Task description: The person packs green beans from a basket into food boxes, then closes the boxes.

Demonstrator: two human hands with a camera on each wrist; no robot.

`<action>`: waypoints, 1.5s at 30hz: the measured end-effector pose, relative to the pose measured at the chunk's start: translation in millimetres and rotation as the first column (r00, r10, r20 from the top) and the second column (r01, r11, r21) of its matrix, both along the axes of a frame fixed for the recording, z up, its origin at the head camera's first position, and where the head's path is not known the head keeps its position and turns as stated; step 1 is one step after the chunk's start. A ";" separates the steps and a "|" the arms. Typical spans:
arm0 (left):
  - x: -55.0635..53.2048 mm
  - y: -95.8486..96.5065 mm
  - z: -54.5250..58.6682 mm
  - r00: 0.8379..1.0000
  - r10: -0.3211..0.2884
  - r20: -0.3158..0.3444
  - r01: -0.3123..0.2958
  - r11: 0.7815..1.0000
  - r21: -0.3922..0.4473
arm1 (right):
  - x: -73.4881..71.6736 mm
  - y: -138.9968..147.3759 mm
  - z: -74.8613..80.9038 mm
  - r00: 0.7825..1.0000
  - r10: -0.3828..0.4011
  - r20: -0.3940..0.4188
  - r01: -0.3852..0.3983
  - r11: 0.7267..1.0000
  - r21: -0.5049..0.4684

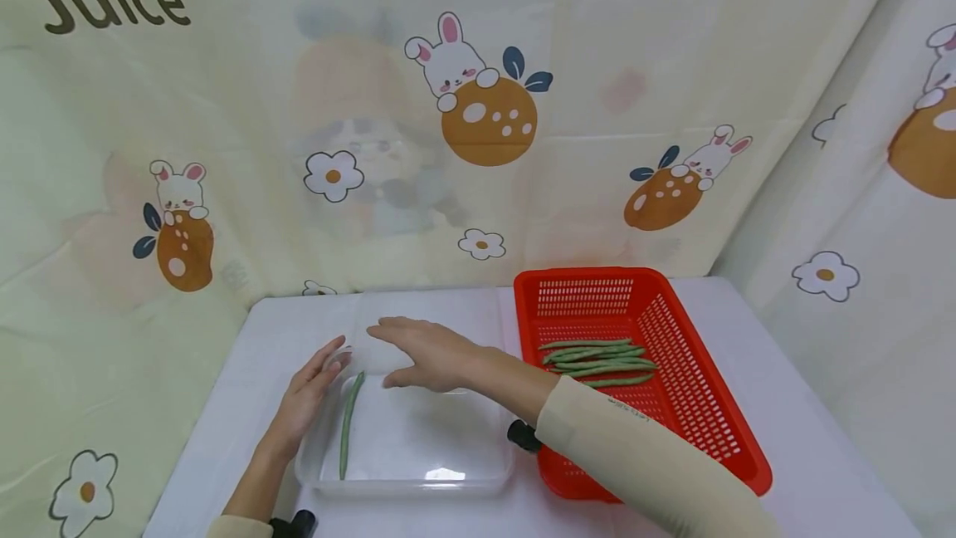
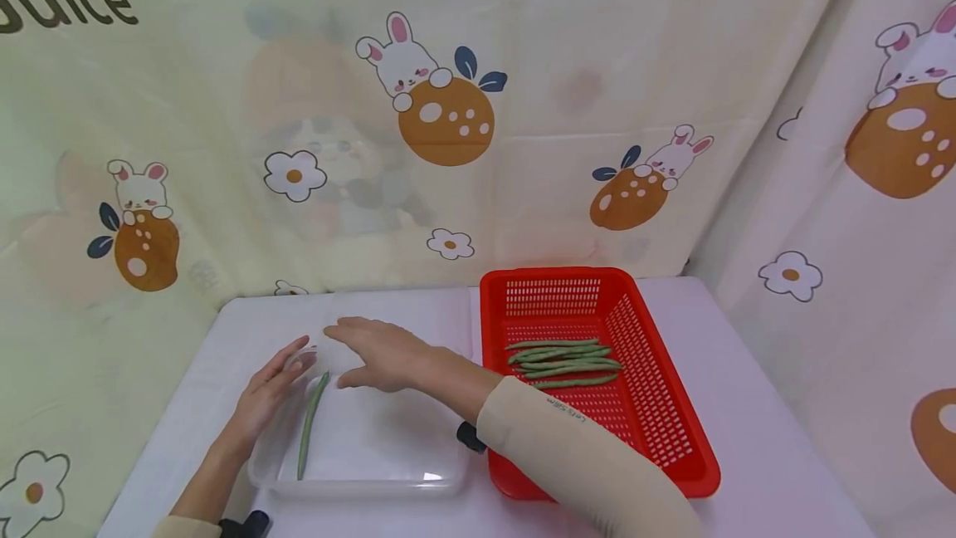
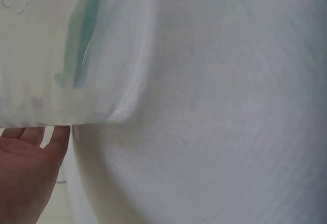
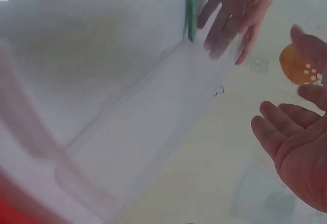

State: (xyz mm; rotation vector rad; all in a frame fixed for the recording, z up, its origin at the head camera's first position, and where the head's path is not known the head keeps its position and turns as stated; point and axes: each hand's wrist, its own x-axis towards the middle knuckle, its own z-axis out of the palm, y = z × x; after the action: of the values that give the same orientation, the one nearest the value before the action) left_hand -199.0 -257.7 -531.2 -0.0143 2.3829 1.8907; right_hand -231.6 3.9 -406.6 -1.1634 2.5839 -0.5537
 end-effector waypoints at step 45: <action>0.1 0.2 -1.1 1.000 0.011 0.007 -0.011 0.999 -0.041 | -46.7 144.7 -41.9 0.920 -0.331 -0.208 0.341 0.940 0.012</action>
State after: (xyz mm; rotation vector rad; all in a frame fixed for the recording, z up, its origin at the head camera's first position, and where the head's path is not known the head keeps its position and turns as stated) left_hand -198.9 -257.4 -532.3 -0.0378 2.4213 1.8429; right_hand -278.3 148.6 -448.6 -0.7974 2.9819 -0.4565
